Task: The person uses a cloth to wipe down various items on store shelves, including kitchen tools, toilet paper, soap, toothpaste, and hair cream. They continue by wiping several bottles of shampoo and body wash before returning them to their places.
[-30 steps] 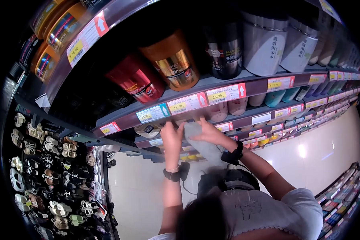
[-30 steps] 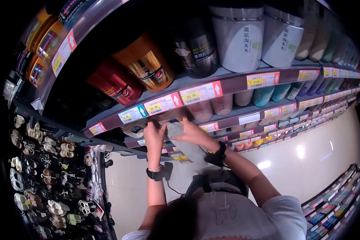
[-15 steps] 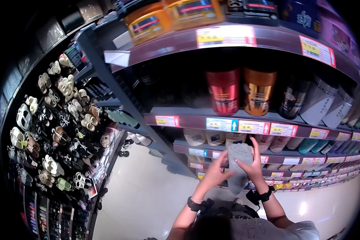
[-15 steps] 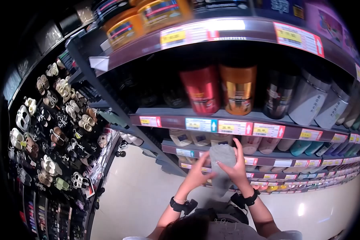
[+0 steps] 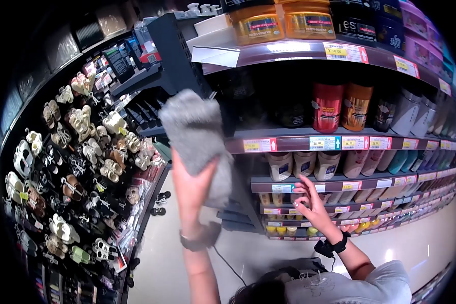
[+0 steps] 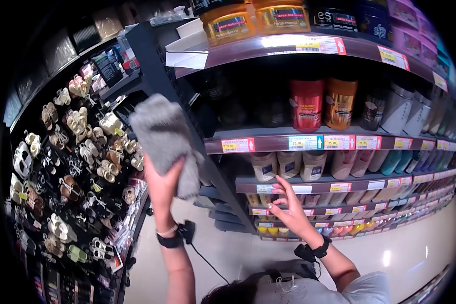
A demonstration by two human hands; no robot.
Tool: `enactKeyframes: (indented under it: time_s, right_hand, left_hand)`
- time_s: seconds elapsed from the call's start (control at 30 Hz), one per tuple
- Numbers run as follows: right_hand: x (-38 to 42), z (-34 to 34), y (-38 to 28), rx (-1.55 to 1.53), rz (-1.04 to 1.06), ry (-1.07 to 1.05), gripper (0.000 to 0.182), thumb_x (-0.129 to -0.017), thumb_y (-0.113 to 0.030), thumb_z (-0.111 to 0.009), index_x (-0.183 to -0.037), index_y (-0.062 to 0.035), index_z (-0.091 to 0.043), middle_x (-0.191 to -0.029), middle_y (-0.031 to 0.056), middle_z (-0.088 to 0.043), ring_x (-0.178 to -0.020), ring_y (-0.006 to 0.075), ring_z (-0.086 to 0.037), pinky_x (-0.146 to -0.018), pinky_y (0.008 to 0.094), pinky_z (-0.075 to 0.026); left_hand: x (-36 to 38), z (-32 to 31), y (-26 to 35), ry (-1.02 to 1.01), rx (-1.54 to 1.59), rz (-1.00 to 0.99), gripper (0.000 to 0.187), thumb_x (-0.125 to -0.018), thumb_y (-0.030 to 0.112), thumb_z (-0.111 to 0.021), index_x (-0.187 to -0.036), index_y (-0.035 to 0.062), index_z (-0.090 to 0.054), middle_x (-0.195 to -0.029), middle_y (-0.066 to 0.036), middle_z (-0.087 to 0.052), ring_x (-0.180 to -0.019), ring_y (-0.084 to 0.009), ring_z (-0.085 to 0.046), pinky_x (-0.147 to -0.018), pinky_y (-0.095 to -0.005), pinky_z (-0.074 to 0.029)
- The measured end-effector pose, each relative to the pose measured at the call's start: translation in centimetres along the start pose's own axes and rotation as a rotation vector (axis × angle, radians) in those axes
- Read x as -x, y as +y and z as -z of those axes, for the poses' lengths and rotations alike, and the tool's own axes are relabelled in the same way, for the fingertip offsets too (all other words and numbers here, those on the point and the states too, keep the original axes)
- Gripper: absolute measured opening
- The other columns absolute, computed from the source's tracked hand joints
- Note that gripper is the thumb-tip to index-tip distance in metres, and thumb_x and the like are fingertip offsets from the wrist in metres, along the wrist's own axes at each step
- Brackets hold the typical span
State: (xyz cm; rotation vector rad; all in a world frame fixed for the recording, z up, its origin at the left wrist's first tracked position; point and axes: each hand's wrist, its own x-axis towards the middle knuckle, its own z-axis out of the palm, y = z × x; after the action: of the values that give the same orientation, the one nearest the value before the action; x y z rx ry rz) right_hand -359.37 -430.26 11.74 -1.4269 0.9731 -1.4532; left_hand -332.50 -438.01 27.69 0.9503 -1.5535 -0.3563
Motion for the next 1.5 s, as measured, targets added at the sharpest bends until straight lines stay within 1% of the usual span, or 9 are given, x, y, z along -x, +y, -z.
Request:
enactKeyframes:
  time_s: [0.2,0.4,0.57,0.8,0.9,1.0,1.13,1.4,1.5]
  right_hand:
    - [4.7,0.2,1.0,0.091,-0.057,0.145,0.074,-0.089,-0.015,-0.064,-0.150,-0.0083,-0.024,-0.134,0.0116,-0.041,-0.120,0.0171,-0.047,-0.092,0.0272,-0.044]
    - [9.7,1.4,2.3,0.026,-0.158,0.318,0.068,-0.089,-0.009,-0.065,-0.147,-0.0089,-0.030,-0.129,0.0100,-0.045,-0.111,0.0149,-0.052,-0.084,0.0244,-0.049]
    - [12.1,3.3,2.0,0.057,-0.227,0.408,0.062,-0.087,-0.006,-0.066,-0.143,-0.0085,-0.038,-0.127,0.0079,-0.047,-0.105,0.0124,-0.054,-0.078,0.0223,-0.050]
    - [14.9,8.1,2.1,0.121,-0.234,0.526,0.047,-0.090,-0.007,-0.064,-0.134,-0.0027,-0.048,-0.115,0.0048,-0.055,-0.098,0.0087,-0.055,-0.083,0.0225,-0.048]
    - [15.4,12.2,0.4,0.204,-0.165,0.639,0.045,-0.092,-0.010,-0.062,-0.134,-0.0039,-0.049,-0.112,0.0048,-0.058,-0.097,0.0081,-0.056,-0.082,0.0221,-0.048]
    - [15.0,16.8,-3.1,0.567,-0.116,0.774,0.041,-0.092,-0.014,-0.062,-0.131,-0.0055,-0.054,-0.111,0.0064,-0.064,-0.099,0.0110,-0.059,-0.085,0.0256,-0.048]
    - [12.3,19.8,-9.2,0.879,-0.050,0.721,0.037,-0.093,-0.022,-0.060,-0.126,-0.0037,-0.058,-0.122,0.0089,-0.063,-0.109,0.0202,-0.059,-0.095,0.0314,-0.045]
    - [7.5,27.1,-4.3,0.750,-0.058,0.614,0.048,-0.092,-0.033,-0.064,-0.128,-0.0024,-0.057,-0.120,0.0144,-0.062,-0.106,0.0237,-0.061,-0.091,0.0331,-0.047]
    - [4.9,29.6,-1.9,0.732,0.065,0.626,0.057,-0.089,-0.035,-0.068,-0.130,0.0009,-0.052,-0.121,0.0166,-0.062,-0.104,0.0235,-0.061,-0.089,0.0320,-0.047]
  left_hand:
    - [-14.0,1.4,9.3,0.337,-0.546,-0.308,0.092,-0.077,0.049,-0.072,-0.143,0.0019,-0.028,-0.109,-0.034,-0.062,-0.102,-0.0471,-0.063,-0.090,-0.0458,-0.050]
    - [-25.0,-2.0,12.9,0.286,-0.870,-0.443,0.079,-0.071,0.053,-0.069,-0.136,0.0129,-0.048,-0.113,-0.024,-0.065,-0.105,-0.0421,-0.063,-0.089,-0.0464,-0.050]
    - [-28.7,-7.9,12.4,-0.130,-1.263,-0.093,0.067,-0.071,0.050,-0.072,-0.128,0.0153,-0.061,-0.126,-0.011,-0.064,-0.119,-0.0274,-0.060,-0.093,-0.0431,-0.049]
    - [-27.3,-6.3,10.3,0.007,-1.088,-0.209,0.072,-0.086,0.063,-0.053,-0.130,0.0056,-0.052,-0.120,-0.023,-0.063,-0.115,-0.0381,-0.059,-0.095,-0.0467,-0.047]
    - [-22.2,-4.9,9.7,0.195,-0.930,-0.519,0.059,-0.091,0.050,-0.052,-0.125,0.0010,-0.055,-0.105,-0.027,-0.065,-0.102,-0.0435,-0.061,-0.086,-0.0472,-0.049]
    - [-17.0,-5.8,8.9,0.508,-0.672,-0.781,0.037,-0.091,0.030,-0.061,-0.118,0.0040,-0.062,-0.108,-0.015,-0.067,-0.099,-0.0340,-0.063,-0.086,-0.0405,-0.048]
    - [-8.3,-8.9,5.6,0.381,-0.291,-0.855,0.018,-0.090,0.004,-0.060,-0.106,-0.0015,-0.065,-0.104,-0.012,-0.068,-0.092,-0.0257,-0.065,-0.085,-0.0346,-0.050]
    - [11.6,-23.6,-2.9,-0.229,0.140,-0.054,0.028,-0.093,0.005,-0.058,-0.120,-0.0020,-0.058,-0.098,-0.014,-0.068,-0.090,-0.0192,-0.066,-0.084,-0.0302,-0.051]
    - [13.5,-29.5,-1.3,-0.312,0.229,-0.106,0.035,-0.091,0.007,-0.062,-0.125,-0.0023,-0.055,-0.113,-0.017,-0.066,-0.102,-0.0220,-0.065,-0.091,-0.0331,-0.049]
